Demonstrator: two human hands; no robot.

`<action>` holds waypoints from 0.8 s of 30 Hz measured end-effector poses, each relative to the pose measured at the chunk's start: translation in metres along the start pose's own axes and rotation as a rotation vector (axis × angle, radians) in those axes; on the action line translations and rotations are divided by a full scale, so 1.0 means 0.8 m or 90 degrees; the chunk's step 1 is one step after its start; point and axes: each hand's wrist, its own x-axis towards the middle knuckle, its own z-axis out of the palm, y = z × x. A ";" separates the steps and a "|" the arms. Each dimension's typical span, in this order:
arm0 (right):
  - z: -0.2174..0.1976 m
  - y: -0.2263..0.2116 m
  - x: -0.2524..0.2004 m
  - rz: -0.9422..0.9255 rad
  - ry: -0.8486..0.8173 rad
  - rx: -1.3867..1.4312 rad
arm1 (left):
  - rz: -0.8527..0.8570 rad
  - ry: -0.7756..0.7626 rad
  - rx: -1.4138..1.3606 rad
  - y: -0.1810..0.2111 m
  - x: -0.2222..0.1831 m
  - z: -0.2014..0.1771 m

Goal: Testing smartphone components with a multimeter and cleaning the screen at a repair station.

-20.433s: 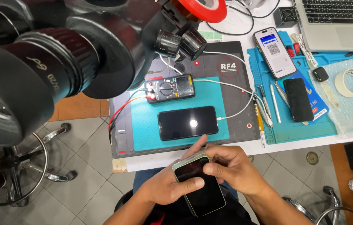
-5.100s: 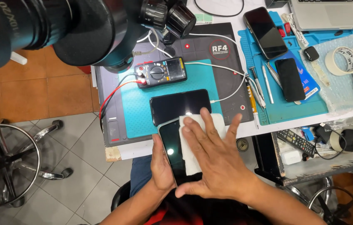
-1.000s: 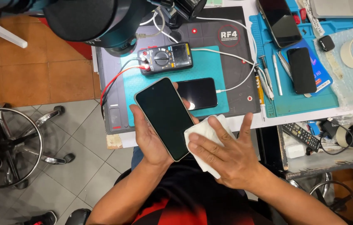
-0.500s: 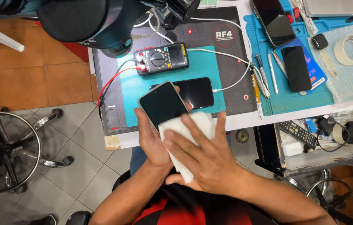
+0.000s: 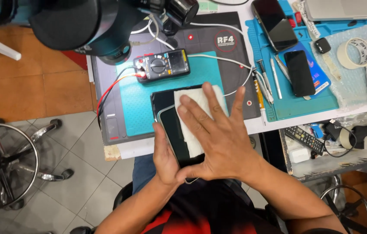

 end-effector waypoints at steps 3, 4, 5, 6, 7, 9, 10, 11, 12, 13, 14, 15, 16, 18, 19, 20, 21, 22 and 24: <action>-0.003 0.000 -0.015 -0.022 -0.006 0.021 | -0.031 0.014 -0.074 0.004 -0.001 -0.010; -0.001 -0.001 -0.025 -0.067 0.007 0.064 | -0.045 0.039 -0.069 0.008 0.001 -0.012; 0.000 -0.002 -0.036 -0.112 0.019 0.107 | -0.060 0.064 -0.063 0.013 0.002 -0.014; 0.007 0.002 -0.049 -0.111 0.019 0.107 | -0.060 0.064 -0.063 0.018 0.004 -0.008; 0.015 0.007 -0.063 -0.149 0.070 0.230 | -0.030 0.071 -0.021 0.024 0.007 -0.002; 0.019 0.007 -0.087 -0.185 0.120 0.352 | -0.001 0.078 0.020 0.029 0.009 0.010; 0.017 0.005 -0.094 -0.079 0.213 0.424 | 0.010 0.105 0.048 0.031 0.012 0.016; 0.015 0.004 -0.101 0.030 0.303 0.493 | 0.023 0.132 0.076 0.032 0.014 0.022; 0.013 0.005 -0.105 0.031 0.305 0.493 | 0.022 0.130 0.078 0.030 0.014 0.021; 0.012 0.008 -0.110 0.133 0.337 0.502 | 0.030 0.117 0.071 0.027 0.015 0.020; 0.010 0.010 -0.116 0.237 0.368 0.509 | 0.036 0.103 0.064 0.023 0.015 0.019; 0.003 0.011 -0.111 0.239 0.370 0.507 | 0.034 0.101 0.065 0.017 0.014 0.015; -0.004 0.012 -0.107 0.264 0.316 0.486 | 0.023 0.085 0.038 0.010 0.012 0.012; -0.015 0.007 -0.091 0.287 0.263 0.463 | 0.013 0.067 0.012 -0.002 0.009 0.009; -0.020 0.002 -0.079 0.266 0.211 0.397 | 0.019 0.053 0.017 -0.007 0.008 0.010; -0.026 -0.004 -0.068 0.244 0.157 0.330 | 0.026 0.039 0.022 -0.013 0.007 0.011; -0.020 -0.006 -0.071 0.243 0.157 0.330 | 0.027 0.039 0.022 -0.016 0.008 0.013; -0.015 -0.009 -0.073 0.252 0.128 0.312 | 0.035 0.036 0.042 -0.019 0.008 0.015; -0.010 -0.012 -0.077 0.260 0.098 0.293 | 0.045 0.032 0.061 -0.024 0.009 0.017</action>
